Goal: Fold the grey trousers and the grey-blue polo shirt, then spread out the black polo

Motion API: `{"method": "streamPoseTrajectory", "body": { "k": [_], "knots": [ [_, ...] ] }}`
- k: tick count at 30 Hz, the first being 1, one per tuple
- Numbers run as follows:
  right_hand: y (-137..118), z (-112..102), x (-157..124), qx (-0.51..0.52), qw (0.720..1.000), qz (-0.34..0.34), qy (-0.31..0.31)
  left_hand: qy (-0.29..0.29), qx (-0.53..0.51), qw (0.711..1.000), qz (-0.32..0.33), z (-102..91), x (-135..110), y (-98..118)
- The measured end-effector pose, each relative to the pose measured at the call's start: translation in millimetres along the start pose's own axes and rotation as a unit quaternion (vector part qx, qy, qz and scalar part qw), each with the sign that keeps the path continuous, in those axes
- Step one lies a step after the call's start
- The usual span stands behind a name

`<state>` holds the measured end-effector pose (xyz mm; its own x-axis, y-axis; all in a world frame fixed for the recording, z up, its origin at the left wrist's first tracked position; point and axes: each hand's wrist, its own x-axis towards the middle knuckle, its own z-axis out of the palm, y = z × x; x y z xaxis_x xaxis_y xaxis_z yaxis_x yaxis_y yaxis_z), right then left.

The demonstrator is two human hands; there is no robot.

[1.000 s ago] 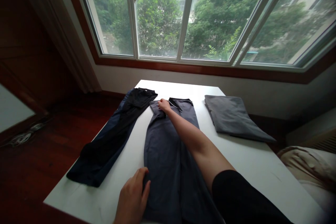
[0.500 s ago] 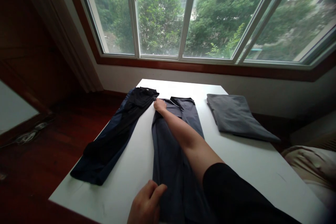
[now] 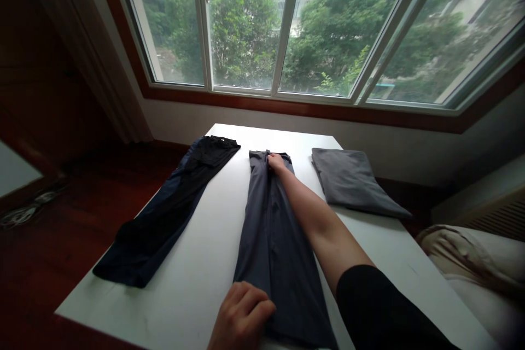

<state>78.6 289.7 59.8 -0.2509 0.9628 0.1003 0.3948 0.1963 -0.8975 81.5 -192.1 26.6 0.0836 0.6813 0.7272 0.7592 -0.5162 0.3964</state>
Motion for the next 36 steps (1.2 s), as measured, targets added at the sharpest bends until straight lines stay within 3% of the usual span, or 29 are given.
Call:
{"method": "streamPoseTrajectory", "body": {
  "k": [3, 15, 18, 21, 24, 27, 29, 32, 36],
  "knots": [
    [11.4, -11.4, 1.7, -0.020, 0.999, 0.028, 0.018, -0.016, -0.010, 1.000, 0.011, 9.4, -4.1, -0.1],
    [20.5, -13.1, 12.6, -0.084, 0.988, 0.019, 0.128, -0.049, -0.044, 0.998, 0.006, 10.7, -3.7, 2.9],
    [17.3, -14.0, 8.1, -0.147, 0.975, -0.026, 0.165, -0.035, -0.069, 0.997, -0.020, 12.4, -5.0, 3.4],
    [13.9, -10.7, -3.0, -0.232, 0.946, -0.136, 0.181, -0.042, -0.098, 0.993, -0.044, 14.4, -8.4, 2.1],
    [16.9, -4.2, -18.5, -0.308, 0.912, -0.250, 0.101, -0.073, -0.101, 0.992, -0.024, 15.5, -10.6, -0.7],
    [28.4, 2.7, -30.8, -0.369, 0.882, -0.292, -0.034, -0.118, -0.080, 0.990, 0.014, 8.7, -3.1, -1.8],
    [36.7, 5.8, -34.2, -0.401, 0.871, -0.271, -0.081, -0.153, -0.064, 0.986, 0.015, -1.1, 10.7, -1.7],
    [42.8, 7.8, -33.9, -0.426, 0.873, -0.214, -0.099, -0.215, -0.036, 0.976, -0.001, -14.0, 41.1, -7.4],
    [39.8, 6.2, -33.8, -0.430, 0.879, -0.172, -0.109, -0.302, -0.004, 0.953, 0.038, -6.0, 76.8, -35.5]
  ]
}}
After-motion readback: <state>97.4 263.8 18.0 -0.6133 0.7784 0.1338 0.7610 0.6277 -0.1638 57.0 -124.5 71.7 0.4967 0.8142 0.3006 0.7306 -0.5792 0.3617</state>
